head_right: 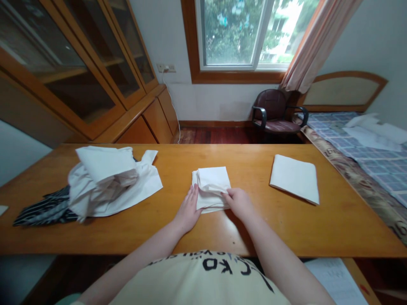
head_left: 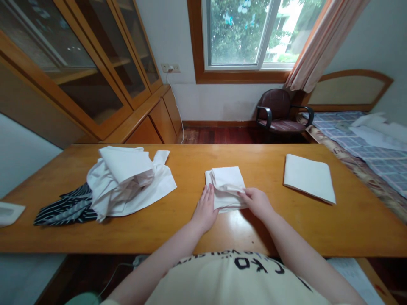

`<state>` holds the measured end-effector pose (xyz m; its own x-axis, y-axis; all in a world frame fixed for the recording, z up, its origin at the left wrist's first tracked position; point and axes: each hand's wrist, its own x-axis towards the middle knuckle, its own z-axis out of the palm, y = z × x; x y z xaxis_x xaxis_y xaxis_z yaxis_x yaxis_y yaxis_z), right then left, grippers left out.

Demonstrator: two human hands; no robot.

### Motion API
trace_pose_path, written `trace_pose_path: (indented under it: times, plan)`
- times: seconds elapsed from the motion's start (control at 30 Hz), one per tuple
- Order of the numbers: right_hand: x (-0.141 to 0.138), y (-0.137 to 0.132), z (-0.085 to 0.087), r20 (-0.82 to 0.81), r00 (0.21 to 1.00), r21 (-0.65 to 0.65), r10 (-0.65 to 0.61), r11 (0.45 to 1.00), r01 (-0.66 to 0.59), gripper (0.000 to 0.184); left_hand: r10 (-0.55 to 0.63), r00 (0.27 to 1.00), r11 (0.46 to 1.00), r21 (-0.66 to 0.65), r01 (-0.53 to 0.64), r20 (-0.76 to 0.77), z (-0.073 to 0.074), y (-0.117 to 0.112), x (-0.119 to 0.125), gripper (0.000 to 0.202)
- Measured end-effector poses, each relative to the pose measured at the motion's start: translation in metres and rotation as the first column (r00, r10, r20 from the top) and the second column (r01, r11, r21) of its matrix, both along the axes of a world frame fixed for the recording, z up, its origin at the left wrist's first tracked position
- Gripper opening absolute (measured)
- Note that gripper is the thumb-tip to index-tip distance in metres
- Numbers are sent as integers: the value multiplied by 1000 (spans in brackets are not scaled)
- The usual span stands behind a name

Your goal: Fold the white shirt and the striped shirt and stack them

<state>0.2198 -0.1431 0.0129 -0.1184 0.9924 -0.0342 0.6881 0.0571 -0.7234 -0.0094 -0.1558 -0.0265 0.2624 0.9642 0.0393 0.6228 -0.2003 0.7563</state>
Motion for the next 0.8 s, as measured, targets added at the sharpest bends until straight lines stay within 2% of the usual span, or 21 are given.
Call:
trace_pose_path:
  times: [0.03, 0.07, 0.13, 0.17, 0.23, 0.3, 0.33, 0.37, 0.4, 0.47, 0.5, 0.53, 0.57, 0.63, 0.7, 0.8]
  plan:
    - [3, 0, -4, -149, 981, -36, -126, 992, 122, 41, 26, 997, 1000, -11, -26, 66, -3, 1, -2, 74]
    - [7, 0, -10, -297, 919, -72, -258, 966, 248, 41, 64, 987, 998, -26, -61, 150, -5, 2, -4, 68]
    - [19, -1, -21, -505, 736, -134, -450, 884, 448, 38, 184, 912, 982, -97, -159, 367, -10, 6, -8, 52]
    - [26, -1, -25, -545, 669, -145, -505, 843, 518, 39, 272, 831, 962, -170, -215, 485, -11, 9, -11, 46]
    - [43, -3, -32, -519, 607, -97, -602, 747, 658, 52, 449, 578, 893, -368, -260, 681, -9, 17, -17, 38]
    - [57, -6, -35, -395, 615, 56, -682, 650, 758, 69, 570, 296, 821, -540, -185, 766, -2, 26, -24, 36]
    - [61, -8, -35, -312, 643, 163, -700, 627, 762, 73, 598, 189, 801, -585, -125, 779, 2, 30, -27, 36]
    - [62, -9, -35, -222, 693, 269, -686, 640, 720, 73, 610, 118, 792, -607, -65, 783, 6, 34, -30, 37]
    - [61, -10, -34, -127, 765, 353, -631, 692, 630, 68, 618, 82, 785, -619, -13, 782, 10, 36, -32, 37]
    - [51, -12, -31, 47, 916, 409, -397, 845, 345, 51, 630, 79, 772, -634, 42, 773, 14, 38, -35, 37]
    - [44, -13, -29, 120, 961, 382, -249, 905, 187, 46, 626, 97, 773, -632, 51, 774, 15, 38, -35, 37]
    - [35, -13, -27, 188, 975, 331, -117, 942, 49, 44, 614, 122, 781, -622, 49, 780, 15, 37, -35, 40]
    - [26, -13, -23, 257, 966, 271, -21, 961, -51, 45, 592, 152, 796, -604, 42, 791, 14, 35, -34, 43]
    - [10, -12, -13, 401, 913, 162, 75, 975, -152, 51, 534, 236, 832, -555, 26, 812, 10, 32, -31, 51]
    - [-5, -9, 0, 523, 848, 102, 91, 980, -168, 61, 490, 339, 851, -525, 14, 803, 7, 30, -28, 53]
    - [-22, 0, 17, 628, 768, 57, 124, 977, -205, 70, 461, 490, 859, -511, -37, 740, 2, 30, -25, 39]
